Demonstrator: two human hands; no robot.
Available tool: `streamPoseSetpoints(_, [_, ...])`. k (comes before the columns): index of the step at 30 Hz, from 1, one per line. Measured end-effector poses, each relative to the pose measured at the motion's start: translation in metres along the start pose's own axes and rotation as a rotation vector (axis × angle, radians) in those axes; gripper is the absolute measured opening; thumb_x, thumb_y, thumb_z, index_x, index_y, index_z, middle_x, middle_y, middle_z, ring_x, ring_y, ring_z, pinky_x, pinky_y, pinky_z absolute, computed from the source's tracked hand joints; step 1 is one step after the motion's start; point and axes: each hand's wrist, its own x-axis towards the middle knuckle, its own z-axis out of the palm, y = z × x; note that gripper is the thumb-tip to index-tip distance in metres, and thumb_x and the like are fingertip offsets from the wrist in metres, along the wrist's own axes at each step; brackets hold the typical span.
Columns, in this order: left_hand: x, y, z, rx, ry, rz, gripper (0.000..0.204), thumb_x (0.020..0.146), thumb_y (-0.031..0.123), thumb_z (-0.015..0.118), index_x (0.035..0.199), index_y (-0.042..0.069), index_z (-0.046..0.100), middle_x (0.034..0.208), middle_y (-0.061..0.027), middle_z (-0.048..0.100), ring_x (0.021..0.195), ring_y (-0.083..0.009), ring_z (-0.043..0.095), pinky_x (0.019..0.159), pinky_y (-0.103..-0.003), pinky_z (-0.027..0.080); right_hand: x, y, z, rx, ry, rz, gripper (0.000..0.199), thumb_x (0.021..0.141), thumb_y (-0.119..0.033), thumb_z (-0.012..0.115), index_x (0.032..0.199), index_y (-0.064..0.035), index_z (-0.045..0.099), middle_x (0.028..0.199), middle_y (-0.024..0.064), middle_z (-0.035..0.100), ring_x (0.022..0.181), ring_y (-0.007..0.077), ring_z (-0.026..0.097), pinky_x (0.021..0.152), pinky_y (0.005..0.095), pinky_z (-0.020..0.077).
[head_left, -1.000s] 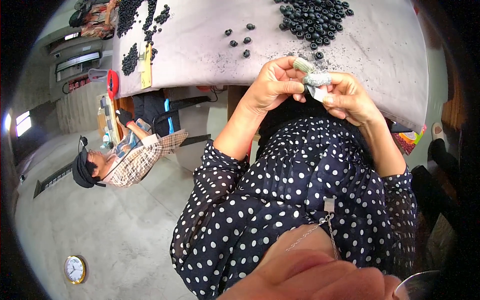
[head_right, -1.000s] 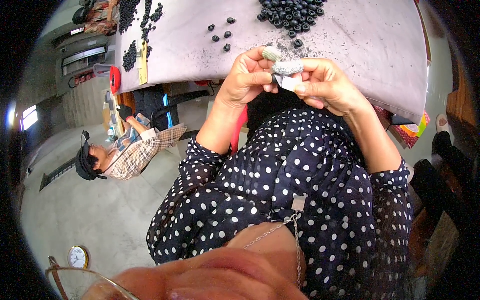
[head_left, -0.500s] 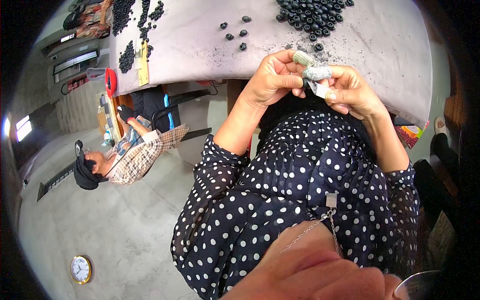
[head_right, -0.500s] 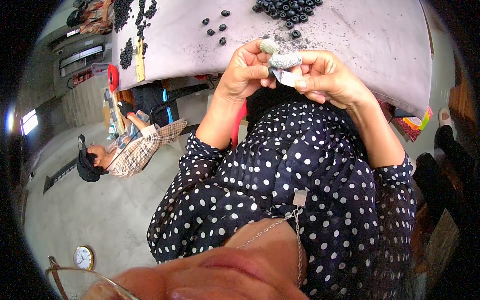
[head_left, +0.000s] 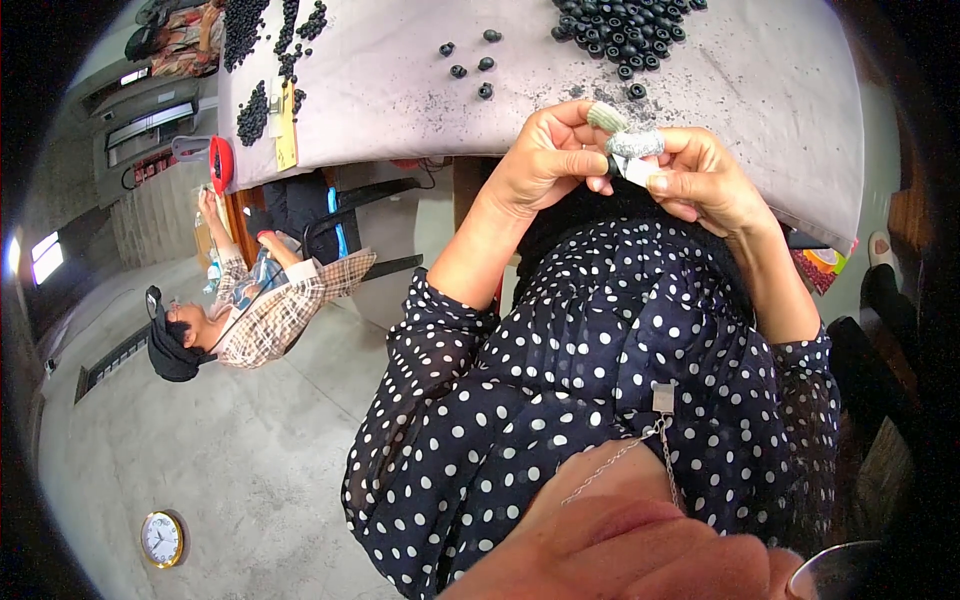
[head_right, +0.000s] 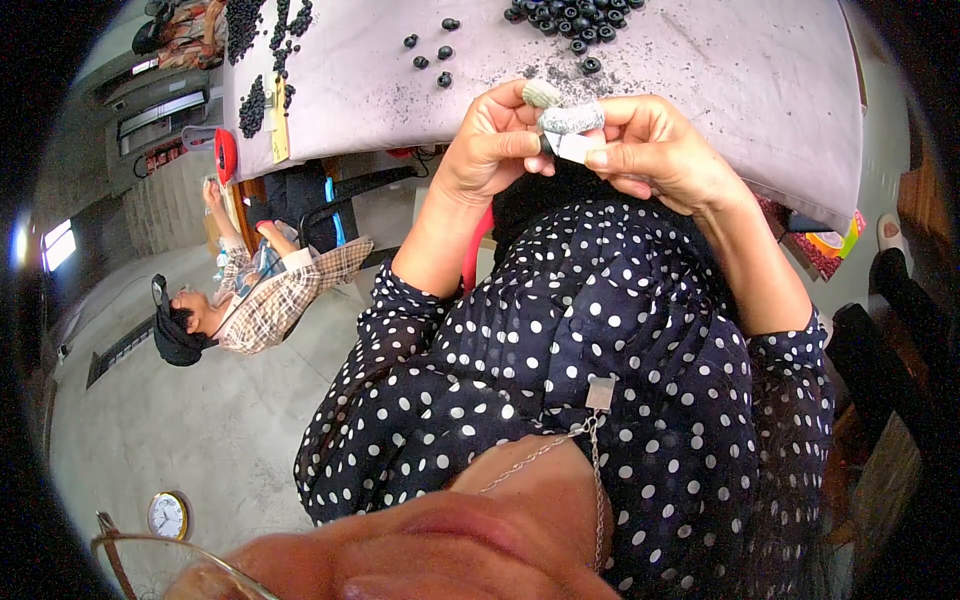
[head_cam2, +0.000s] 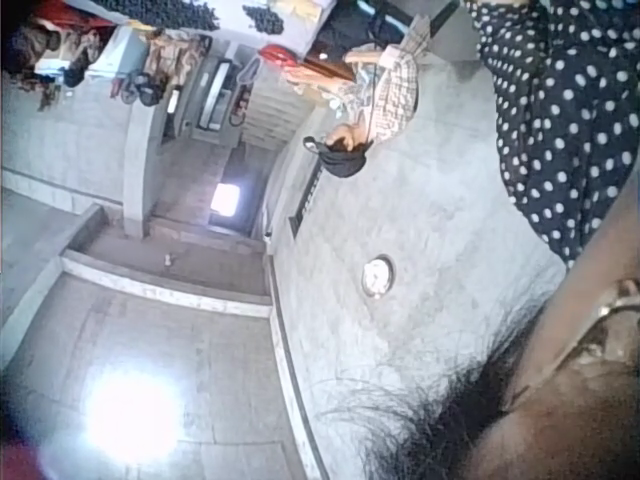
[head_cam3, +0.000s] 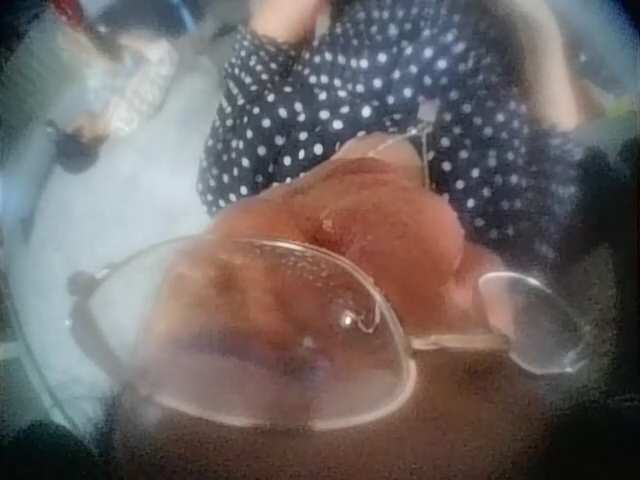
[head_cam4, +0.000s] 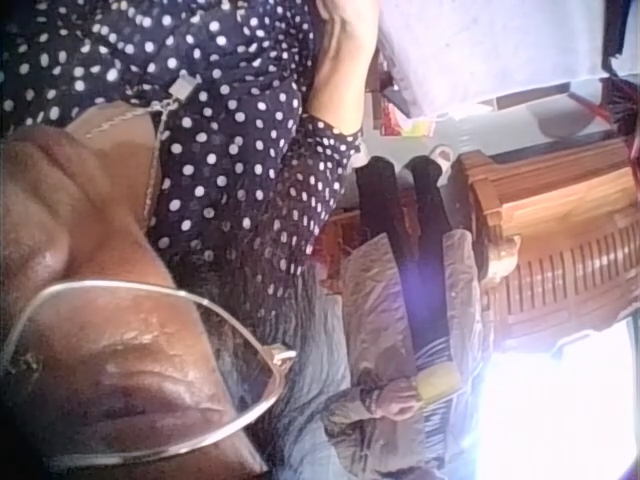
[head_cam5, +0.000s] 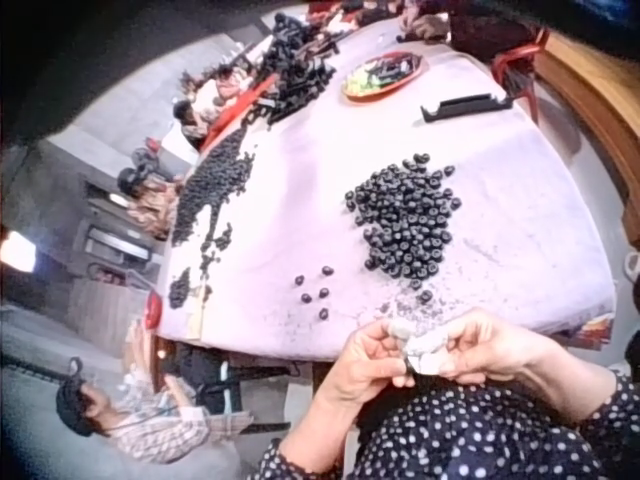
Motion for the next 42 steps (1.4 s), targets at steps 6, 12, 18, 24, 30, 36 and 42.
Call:
streamPoseSetpoints(6, [0.0,0.005,-0.001,0.15,0.114,0.065,0.031,0.075,-0.006,0.064,0.105,-0.003,0.056,0.088,-0.0123,0.064,0.068,-0.0154,0.063,0.061,-0.027,0.054,0.001,0.01,0.0,0.148,0.082,-0.116,0.037,0.081,-0.009,0.063,0.115,0.0021,0.053,0.07,0.0009,0.055,0.046,0.0017,0.042,0.039,0.0131,0.0307])
streamPoseSetpoints(12, [-0.003,0.032,-0.031,0.922,0.522,0.39,0.02,0.074,-0.006,0.067,0.093,0.0,0.063,0.087,-0.0047,0.064,0.077,-0.0097,0.06,0.072,-0.022,0.051,-0.004,0.011,0.004,0.136,0.167,-0.2,0.033,0.084,-0.012,0.061,0.113,-0.0004,0.052,0.069,0.0022,0.049,0.044,0.0035,0.035,0.039,0.0148,0.0299])
streamPoseSetpoints(18, [0.009,0.065,-0.074,1.571,0.79,0.669,0.013,0.073,0.002,0.065,0.085,0.001,0.065,0.079,-0.0053,0.06,0.062,-0.0123,0.056,0.06,-0.023,0.047,-0.015,0.002,0.004,0.106,0.187,-0.306,0.034,0.084,-0.008,0.06,0.116,0.0009,0.053,0.075,0.0016,0.056,0.048,0.0031,0.04,0.041,0.014,0.0317])
streamPoseSetpoints(24, [0.013,0.051,-0.041,1.837,0.783,0.822,0.016,0.075,0.006,0.065,0.091,0.002,0.066,0.091,-0.0091,0.059,0.075,-0.0194,0.057,0.067,-0.029,0.047,-0.025,-0.006,-0.011,0.099,0.297,-0.392,0.029,0.086,-0.015,0.059,0.112,-0.002,0.055,0.074,0.001,0.054,0.047,0.0037,0.04,0.042,0.0159,0.0286])
streamPoseSetpoints(30, [0.031,-0.013,0.03,1.639,0.271,0.829,0.019,0.075,0.008,0.067,0.093,0.004,0.064,0.086,-0.0104,0.061,0.074,-0.0243,0.06,0.067,-0.03,0.049,-0.032,-0.004,-0.013,0.112,0.402,-0.405,0.025,0.085,-0.018,0.059,0.107,-0.0049,0.056,0.073,0.0001,0.054,0.046,0.0046,0.04,0.041,0.0174,0.0273])
streamPoseSetpoints(36, [0.05,-0.014,0.036,1.853,0.264,0.585,0.02,0.072,0.015,0.069,0.087,0.006,0.061,0.083,-0.0098,0.059,0.073,-0.029,0.059,0.062,-0.036,0.048,-0.024,-0.003,-0.016,0.1,0.396,-0.4,0.025,0.085,-0.019,0.059,0.106,-0.0056,0.056,0.073,-0.0002,0.054,0.047,0.0044,0.042,0.039,0.0176,0.0265])
streamPoseSetpoints(42, [0.045,-0.005,0.026,1.568,0.299,0.436,0.02,0.077,0.01,0.068,0.094,0.002,0.063,0.086,-0.0056,0.064,0.072,-0.0179,0.062,0.063,-0.027,0.049,-0.014,-0.006,-0.014,0.094,0.387,-0.395,0.024,0.086,-0.015,0.059,0.107,-0.0045,0.056,0.073,-0.0005,0.054,0.047,0.0038,0.042,0.04,0.0164,0.0283])
